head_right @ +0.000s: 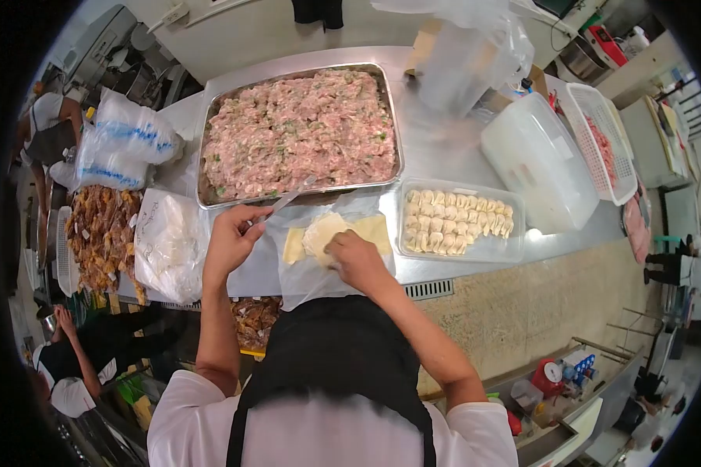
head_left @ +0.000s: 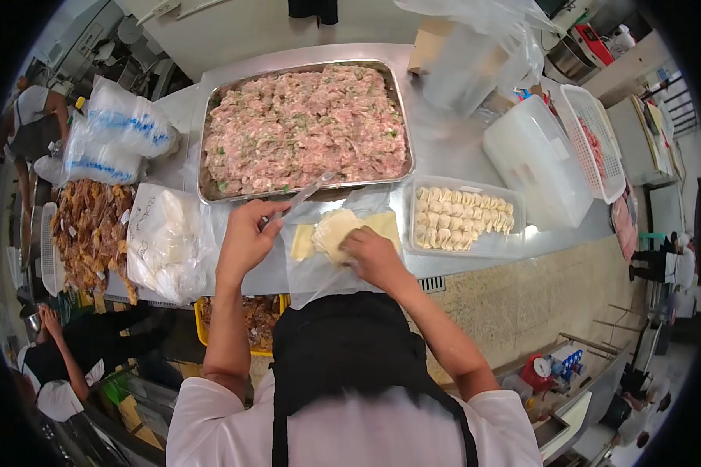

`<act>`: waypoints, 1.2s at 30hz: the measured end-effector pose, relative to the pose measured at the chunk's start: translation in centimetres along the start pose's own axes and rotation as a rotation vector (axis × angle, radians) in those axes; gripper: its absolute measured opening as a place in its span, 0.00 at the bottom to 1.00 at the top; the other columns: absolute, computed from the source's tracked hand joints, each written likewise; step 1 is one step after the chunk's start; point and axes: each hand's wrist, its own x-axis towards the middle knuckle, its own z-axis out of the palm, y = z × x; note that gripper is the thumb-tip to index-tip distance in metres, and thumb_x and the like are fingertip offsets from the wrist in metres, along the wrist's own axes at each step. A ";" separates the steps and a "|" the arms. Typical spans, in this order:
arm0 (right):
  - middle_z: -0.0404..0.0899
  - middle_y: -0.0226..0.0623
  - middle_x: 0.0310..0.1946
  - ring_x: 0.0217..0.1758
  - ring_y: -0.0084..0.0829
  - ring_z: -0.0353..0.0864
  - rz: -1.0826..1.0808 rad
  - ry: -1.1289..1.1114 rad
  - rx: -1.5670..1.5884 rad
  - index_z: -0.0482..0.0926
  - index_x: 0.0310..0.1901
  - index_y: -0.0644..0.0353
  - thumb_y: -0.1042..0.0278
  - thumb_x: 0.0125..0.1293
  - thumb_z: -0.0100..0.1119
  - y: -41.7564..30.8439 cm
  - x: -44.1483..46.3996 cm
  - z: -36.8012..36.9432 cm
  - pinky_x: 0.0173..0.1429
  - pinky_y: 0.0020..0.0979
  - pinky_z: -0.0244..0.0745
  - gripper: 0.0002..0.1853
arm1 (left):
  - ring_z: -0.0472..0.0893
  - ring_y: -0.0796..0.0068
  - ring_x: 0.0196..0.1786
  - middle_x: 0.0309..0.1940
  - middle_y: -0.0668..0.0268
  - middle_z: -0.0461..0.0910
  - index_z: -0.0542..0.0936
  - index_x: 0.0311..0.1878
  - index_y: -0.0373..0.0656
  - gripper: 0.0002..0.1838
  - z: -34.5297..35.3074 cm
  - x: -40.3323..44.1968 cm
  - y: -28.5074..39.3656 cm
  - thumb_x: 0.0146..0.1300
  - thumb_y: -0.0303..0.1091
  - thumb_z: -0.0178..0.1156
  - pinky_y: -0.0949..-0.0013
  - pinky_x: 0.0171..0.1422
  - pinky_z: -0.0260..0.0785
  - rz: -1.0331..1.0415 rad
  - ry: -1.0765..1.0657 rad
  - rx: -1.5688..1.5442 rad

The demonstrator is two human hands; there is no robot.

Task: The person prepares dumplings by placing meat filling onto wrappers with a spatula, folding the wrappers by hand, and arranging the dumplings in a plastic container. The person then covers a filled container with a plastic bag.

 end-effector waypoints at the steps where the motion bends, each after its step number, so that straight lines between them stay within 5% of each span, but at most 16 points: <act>1: 0.83 0.35 0.42 0.47 0.41 0.81 -0.005 -0.002 0.004 0.85 0.36 0.57 0.76 0.48 0.70 0.0 0.7 0.8 0.49 0.39 0.80 0.10 | 0.76 0.70 0.30 0.32 0.60 0.81 0.87 0.52 0.44 0.19 -0.1 -0.1 -0.1 0.55 0.20 0.67 0.67 0.35 0.69 -0.009 -0.002 0.003; 4: 0.83 0.33 0.38 0.43 0.41 0.82 0.010 -0.122 -0.208 0.85 0.34 0.57 0.73 0.50 0.69 1.1 2.0 2.2 0.45 0.39 0.80 0.07 | 0.76 0.69 0.31 0.31 0.60 0.80 0.87 0.52 0.45 0.19 -0.5 -0.4 -0.6 0.56 0.21 0.67 0.67 0.36 0.70 -0.021 -0.005 0.038; 8: 0.84 0.37 0.32 0.43 0.43 0.83 0.022 -0.100 -0.046 0.85 0.31 0.59 0.73 0.53 0.67 2.1 2.1 1.3 0.44 0.40 0.79 0.03 | 0.80 0.62 0.32 0.32 0.56 0.81 0.87 0.52 0.44 0.19 -0.8 -0.1 -1.5 0.57 0.20 0.64 0.62 0.38 0.72 -0.004 -0.010 0.028; 10: 0.85 0.37 0.33 0.43 0.44 0.83 0.054 -0.081 0.044 0.86 0.30 0.60 0.74 0.54 0.66 2.2 2.0 0.6 0.45 0.40 0.79 0.03 | 0.83 0.60 0.36 0.36 0.56 0.83 0.87 0.52 0.45 0.18 -0.4 1.3 -1.9 0.59 0.20 0.62 0.60 0.41 0.73 0.259 0.064 0.181; 13: 0.86 0.38 0.38 0.43 0.40 0.85 0.134 -0.001 0.261 0.85 0.35 0.63 0.73 0.61 0.63 1.7 2.0 -0.7 0.47 0.36 0.79 0.04 | 0.84 0.50 0.42 0.38 0.53 0.84 0.88 0.48 0.46 0.18 0.9 5.2 -0.2 0.56 0.20 0.60 0.53 0.47 0.75 0.291 -0.032 0.484; 15: 0.86 0.38 0.42 0.45 0.31 0.84 0.272 0.279 0.570 0.82 0.42 0.64 0.70 0.69 0.60 1.2 1.8 -1.8 0.52 0.32 0.78 0.06 | 0.84 0.49 0.44 0.38 0.52 0.85 0.88 0.47 0.45 0.18 2.9 8.2 1.3 0.54 0.20 0.58 0.51 0.48 0.75 0.292 -0.084 0.587; 17: 0.84 0.37 0.49 0.50 0.27 0.81 0.335 0.254 0.785 0.78 0.50 0.63 0.66 0.77 0.53 3.7 0.3 -1.7 0.56 0.31 0.76 0.10 | 0.84 0.47 0.46 0.38 0.50 0.85 0.88 0.45 0.45 0.19 4.6 10.0 0.6 0.52 0.20 0.56 0.48 0.49 0.76 0.295 -0.139 0.691; 22: 0.74 0.52 0.65 0.67 0.47 0.76 0.453 0.510 1.845 0.65 0.69 0.69 0.54 0.80 0.44 6.7 -2.4 -3.6 0.74 0.45 0.68 0.28 | 0.85 0.48 0.40 0.35 0.51 0.86 0.89 0.38 0.45 0.14 6.7 12.1 -1.7 0.48 0.24 0.61 0.51 0.45 0.77 0.427 -0.234 0.578; 25: 0.70 0.56 0.69 0.73 0.52 0.70 0.299 0.493 2.062 0.61 0.73 0.71 0.53 0.80 0.44 5.6 -2.8 -5.4 0.79 0.49 0.62 0.31 | 0.85 0.48 0.39 0.32 0.50 0.85 0.90 0.37 0.45 0.12 5.0 13.1 -0.5 0.48 0.24 0.63 0.51 0.44 0.76 0.316 -0.347 0.463; 27: 0.71 0.55 0.68 0.72 0.52 0.71 0.314 0.514 1.992 0.61 0.73 0.70 0.55 0.80 0.44 5.8 -3.2 -5.4 0.78 0.49 0.63 0.30 | 0.84 0.47 0.38 0.29 0.49 0.83 0.90 0.37 0.46 0.12 3.8 13.1 0.3 0.47 0.24 0.64 0.51 0.43 0.75 0.353 -0.325 0.338; 31: 0.73 0.51 0.67 0.72 0.48 0.72 0.437 0.533 1.690 0.63 0.72 0.69 0.57 0.80 0.45 6.8 -3.4 -4.7 0.77 0.46 0.65 0.28 | 0.83 0.48 0.41 0.35 0.53 0.85 0.89 0.42 0.46 0.20 4.9 12.9 -1.8 0.44 0.22 0.60 0.52 0.45 0.75 0.309 -0.227 0.628; 36: 0.76 0.48 0.64 0.69 0.44 0.76 0.495 0.620 1.738 0.67 0.69 0.70 0.60 0.80 0.47 7.7 -2.4 -4.1 0.75 0.45 0.69 0.25 | 0.83 0.49 0.42 0.36 0.55 0.85 0.89 0.43 0.46 0.21 5.4 12.7 -2.1 0.45 0.20 0.59 0.53 0.44 0.74 0.402 -0.305 0.692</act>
